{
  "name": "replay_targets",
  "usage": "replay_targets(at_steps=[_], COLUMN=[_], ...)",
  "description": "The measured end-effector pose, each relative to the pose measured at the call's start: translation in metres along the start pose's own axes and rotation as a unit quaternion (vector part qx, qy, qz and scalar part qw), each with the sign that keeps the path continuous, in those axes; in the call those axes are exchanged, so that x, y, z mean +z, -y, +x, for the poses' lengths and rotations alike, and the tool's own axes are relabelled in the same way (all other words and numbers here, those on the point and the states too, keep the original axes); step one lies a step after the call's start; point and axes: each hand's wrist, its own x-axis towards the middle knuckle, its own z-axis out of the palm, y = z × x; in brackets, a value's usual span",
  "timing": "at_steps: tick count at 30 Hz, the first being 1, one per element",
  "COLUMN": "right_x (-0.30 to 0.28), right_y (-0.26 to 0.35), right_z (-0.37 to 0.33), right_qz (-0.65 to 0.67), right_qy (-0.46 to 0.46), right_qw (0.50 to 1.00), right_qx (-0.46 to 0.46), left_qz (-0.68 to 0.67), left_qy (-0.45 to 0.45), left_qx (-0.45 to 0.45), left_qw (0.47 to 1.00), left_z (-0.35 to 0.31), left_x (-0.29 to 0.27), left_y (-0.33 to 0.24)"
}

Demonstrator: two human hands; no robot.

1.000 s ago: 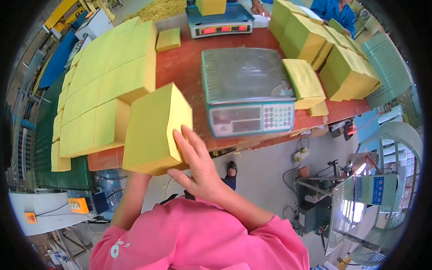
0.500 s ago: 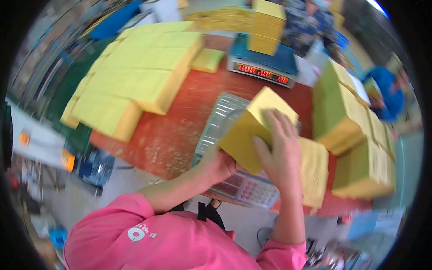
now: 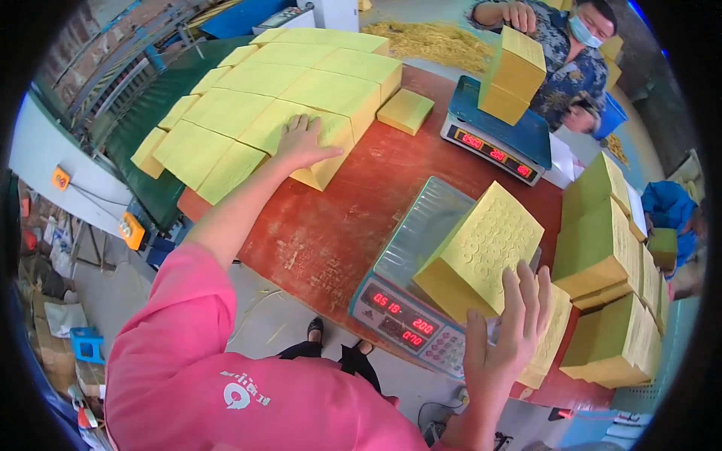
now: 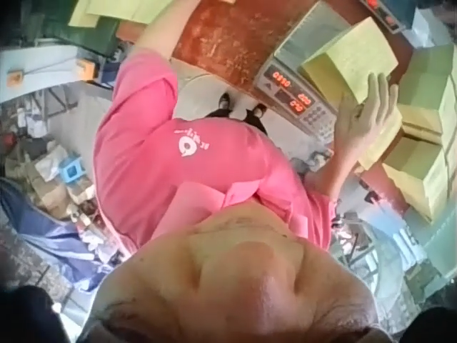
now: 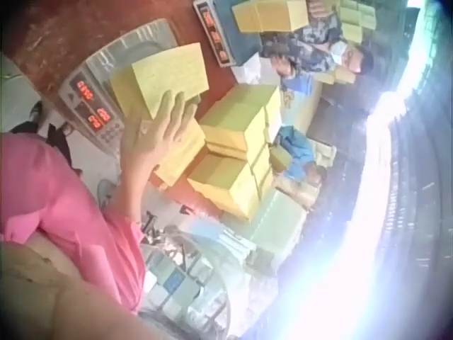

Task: The recorder sorts through stacks of yellow paper, placing them on an electronic scale to reach a target weight, and then stacks the verified bundles.

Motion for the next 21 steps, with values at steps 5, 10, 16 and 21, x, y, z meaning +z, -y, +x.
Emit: replay_targets(at_steps=[5,10,16,21], right_x=[0.008,0.073,0.189,0.197], right_y=[0.058,0.117,0.119,0.159], right_z=[-0.025,-0.007,0.001,-0.029], right_qz=[0.089,0.241,0.311,0.324], right_qy=[-0.018,0.091,0.165,0.317], right_qw=[0.996,0.966,0.935,0.882], right_qx=[0.020,-0.036,0.041,0.130], left_qz=[-0.043,-0.130,-0.140,-0.512], left_qy=[0.077,0.085,0.115,0.013], left_qx=[0.145,0.429,0.500,-0.063], left_qw=[0.985,0.890,0.847,0.856], left_z=[0.000,-0.088,-0.187,-0.294], left_x=[0.004,-0.027,-0.099,-0.029], left_y=[0.013,0.022,0.068,0.152])
